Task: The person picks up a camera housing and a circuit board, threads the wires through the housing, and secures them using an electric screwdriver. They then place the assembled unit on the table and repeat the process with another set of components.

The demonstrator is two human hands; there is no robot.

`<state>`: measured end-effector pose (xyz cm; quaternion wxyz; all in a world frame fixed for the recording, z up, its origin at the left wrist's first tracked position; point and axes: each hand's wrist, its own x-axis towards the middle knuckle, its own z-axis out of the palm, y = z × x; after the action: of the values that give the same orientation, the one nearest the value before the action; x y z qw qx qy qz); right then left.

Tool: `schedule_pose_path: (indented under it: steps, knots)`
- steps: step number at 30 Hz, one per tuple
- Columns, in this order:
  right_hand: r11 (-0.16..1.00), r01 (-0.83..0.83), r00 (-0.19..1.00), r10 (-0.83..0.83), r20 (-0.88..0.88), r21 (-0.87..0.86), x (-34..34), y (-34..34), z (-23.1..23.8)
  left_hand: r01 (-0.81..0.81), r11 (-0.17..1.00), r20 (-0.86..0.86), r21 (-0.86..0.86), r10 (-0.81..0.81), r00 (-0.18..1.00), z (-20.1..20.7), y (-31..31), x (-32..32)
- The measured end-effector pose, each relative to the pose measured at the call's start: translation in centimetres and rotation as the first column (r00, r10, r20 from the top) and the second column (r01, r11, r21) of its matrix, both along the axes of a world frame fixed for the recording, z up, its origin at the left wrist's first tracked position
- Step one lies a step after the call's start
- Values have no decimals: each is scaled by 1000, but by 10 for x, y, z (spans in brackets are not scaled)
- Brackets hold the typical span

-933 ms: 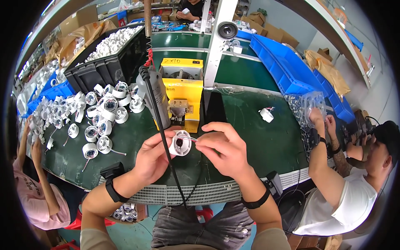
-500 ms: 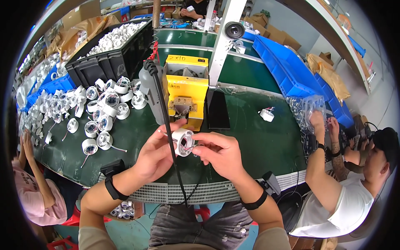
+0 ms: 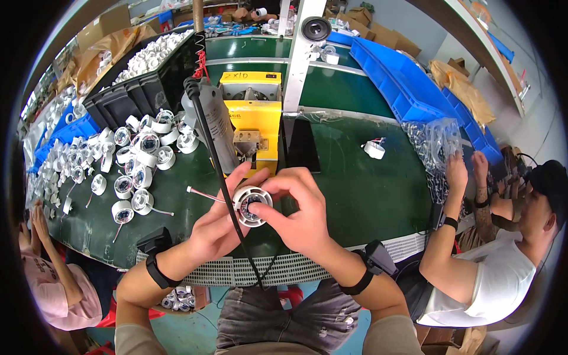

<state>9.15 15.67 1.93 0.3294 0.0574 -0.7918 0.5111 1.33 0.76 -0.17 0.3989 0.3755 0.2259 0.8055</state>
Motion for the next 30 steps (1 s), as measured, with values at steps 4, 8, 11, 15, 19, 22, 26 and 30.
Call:
schedule_pose_path:
  steps: [4,8,11,15,19,22,26,30]
  knots:
    - [969,-96,973,140,185,-228,-3,7,-4,-288,902,-350,-320,170,921,1,0,-3]
    - [989,12,990,-33,136,151,-10,13,-2,-238,815,-246,-528,121,962,-7,1,-12]
    - [972,184,983,-182,-24,150,-32,3,1,-174,780,-61,-601,173,983,-6,0,-16]
    - [958,119,993,-120,-10,259,-74,-26,13,-137,741,31,-657,208,978,-2,-4,-22]
    - [993,19,996,-9,-84,119,-87,-29,21,-63,730,105,-680,182,978,-14,-2,-30]
    - [984,-76,930,11,-366,-164,-99,-25,44,-72,727,128,-683,217,968,-11,3,-29]
    - [951,30,942,-130,-310,-307,-117,-22,51,-54,695,172,-717,251,953,-7,0,-31]
    - [923,64,938,-185,-293,-379,-126,-20,43,-46,686,175,-726,249,953,-9,1,-33]
